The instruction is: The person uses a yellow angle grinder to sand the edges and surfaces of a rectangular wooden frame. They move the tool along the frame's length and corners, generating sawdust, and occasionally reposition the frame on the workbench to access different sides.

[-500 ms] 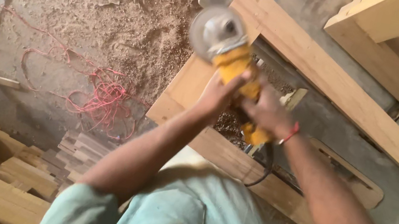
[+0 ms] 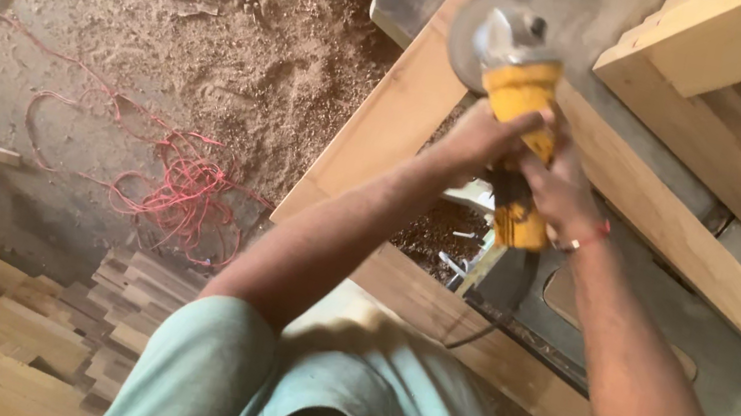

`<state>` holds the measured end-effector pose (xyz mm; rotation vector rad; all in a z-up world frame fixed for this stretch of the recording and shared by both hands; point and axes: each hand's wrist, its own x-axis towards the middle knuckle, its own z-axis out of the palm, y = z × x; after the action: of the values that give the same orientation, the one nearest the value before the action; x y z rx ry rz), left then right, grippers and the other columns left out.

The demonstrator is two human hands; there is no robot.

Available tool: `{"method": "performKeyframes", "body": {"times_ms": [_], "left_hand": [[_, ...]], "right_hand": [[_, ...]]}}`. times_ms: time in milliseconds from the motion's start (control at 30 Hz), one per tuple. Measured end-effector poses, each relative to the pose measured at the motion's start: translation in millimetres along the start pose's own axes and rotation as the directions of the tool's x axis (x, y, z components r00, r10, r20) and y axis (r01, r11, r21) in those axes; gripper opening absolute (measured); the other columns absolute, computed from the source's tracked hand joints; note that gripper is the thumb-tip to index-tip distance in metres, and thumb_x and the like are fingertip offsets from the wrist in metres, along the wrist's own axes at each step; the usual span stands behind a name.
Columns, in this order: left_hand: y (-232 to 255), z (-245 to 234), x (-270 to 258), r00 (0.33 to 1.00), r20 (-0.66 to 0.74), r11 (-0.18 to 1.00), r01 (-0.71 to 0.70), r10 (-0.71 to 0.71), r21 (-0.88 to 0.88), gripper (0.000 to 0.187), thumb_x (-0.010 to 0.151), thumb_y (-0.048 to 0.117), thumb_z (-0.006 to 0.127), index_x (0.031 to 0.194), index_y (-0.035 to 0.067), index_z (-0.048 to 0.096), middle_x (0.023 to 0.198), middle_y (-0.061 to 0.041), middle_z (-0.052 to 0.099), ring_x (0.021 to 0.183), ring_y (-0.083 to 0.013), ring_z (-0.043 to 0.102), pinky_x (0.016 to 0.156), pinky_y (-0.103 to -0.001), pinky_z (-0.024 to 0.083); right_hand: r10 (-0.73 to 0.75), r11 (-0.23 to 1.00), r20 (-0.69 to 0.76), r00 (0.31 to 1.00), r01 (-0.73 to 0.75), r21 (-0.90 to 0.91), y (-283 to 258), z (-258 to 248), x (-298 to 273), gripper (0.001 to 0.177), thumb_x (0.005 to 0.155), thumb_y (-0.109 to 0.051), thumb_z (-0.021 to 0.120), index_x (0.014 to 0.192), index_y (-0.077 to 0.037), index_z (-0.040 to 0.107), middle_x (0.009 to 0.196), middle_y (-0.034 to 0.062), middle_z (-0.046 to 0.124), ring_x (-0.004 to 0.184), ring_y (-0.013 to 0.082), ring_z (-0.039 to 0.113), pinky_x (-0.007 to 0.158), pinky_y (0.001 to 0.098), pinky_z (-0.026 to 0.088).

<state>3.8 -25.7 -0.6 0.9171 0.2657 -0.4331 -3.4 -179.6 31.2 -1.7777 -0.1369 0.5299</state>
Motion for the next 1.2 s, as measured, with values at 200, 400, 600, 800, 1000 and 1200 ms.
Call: {"method": "performKeyframes", "body": {"times_ms": [200,400,600,800,1000,1200], "left_hand": [[-17.3,13.0,0.2,0.999,0.013,1.000,-0.029,0.029,0.008,0.033,0.088,0.031,0.076,0.105,0.004,0.069,0.082,-0.003,0.071,0.066,-0.0122,0.067,0.057,-0.029,0.055],[-1.1,-23.0,-43.4,0.993,-0.071,0.996,-0.090,0.089,-0.009,0.042,0.094,0.036,0.073,0.118,0.003,0.065,0.091,-0.003,0.067,0.074,-0.0111,0.063,0.061,-0.028,0.053],[-12.3,-39.9,-114.4,0.993,-0.073,0.996,-0.090,0.090,0.010,0.043,0.095,0.036,0.069,0.124,0.005,0.060,0.098,-0.002,0.069,0.080,-0.0107,0.067,0.067,-0.027,0.056],[-2.3,-41.1,-31.2,0.999,-0.017,0.992,-0.028,0.031,0.120,0.040,0.096,0.037,0.074,0.107,-0.001,0.069,0.080,-0.005,0.065,0.064,-0.0128,0.062,0.054,-0.029,0.050],[0.2,6.3,-1.2,0.990,0.122,0.996,0.064,-0.071,0.062,0.035,0.090,0.031,0.072,0.110,0.002,0.069,0.084,-0.006,0.072,0.068,-0.0158,0.070,0.057,-0.033,0.059],[-69.0,75.6,-16.2,0.967,0.223,0.990,0.107,-0.126,0.094,0.037,0.091,0.030,0.075,0.109,-0.002,0.069,0.084,-0.008,0.071,0.066,-0.0167,0.066,0.056,-0.032,0.054]], "right_hand": [[0.001,0.999,-0.012,1.000,-0.001,0.047,-13.5,-2.3,-18.1,0.049,0.101,-0.014,0.065,0.146,-0.004,0.048,0.130,0.0047,0.061,0.116,0.0140,0.062,0.099,0.0296,0.054],[0.326,0.942,0.016,0.945,-0.323,-0.093,-43.9,37.8,-10.9,0.060,0.090,-0.022,0.068,0.145,-0.011,0.046,0.119,0.0068,0.066,0.105,0.0182,0.066,0.090,0.0338,0.057],[0.065,0.973,0.153,0.986,-0.028,-0.231,-27.2,74.4,-59.3,0.064,0.091,-0.022,0.073,0.146,-0.010,0.044,0.129,0.0100,0.063,0.119,0.0214,0.061,0.100,0.0412,0.051],[0.188,0.982,-0.019,0.982,-0.188,0.013,-6.8,45.9,-11.9,0.055,0.099,-0.023,0.067,0.149,-0.011,0.048,0.127,0.0088,0.067,0.112,0.0175,0.067,0.094,0.0337,0.059],[0.109,0.992,-0.121,0.987,-0.099,0.079,5.8,4.8,-20.8,0.067,0.100,-0.020,0.067,0.158,-0.014,0.032,0.136,0.0063,0.058,0.118,0.0149,0.062,0.097,0.0303,0.056],[0.159,0.979,-0.238,0.958,-0.122,0.162,23.4,-31.5,-113.3,0.059,0.107,-0.017,0.063,0.160,-0.010,0.038,0.142,0.0105,0.056,0.127,0.0210,0.061,0.106,0.0371,0.055]]}}
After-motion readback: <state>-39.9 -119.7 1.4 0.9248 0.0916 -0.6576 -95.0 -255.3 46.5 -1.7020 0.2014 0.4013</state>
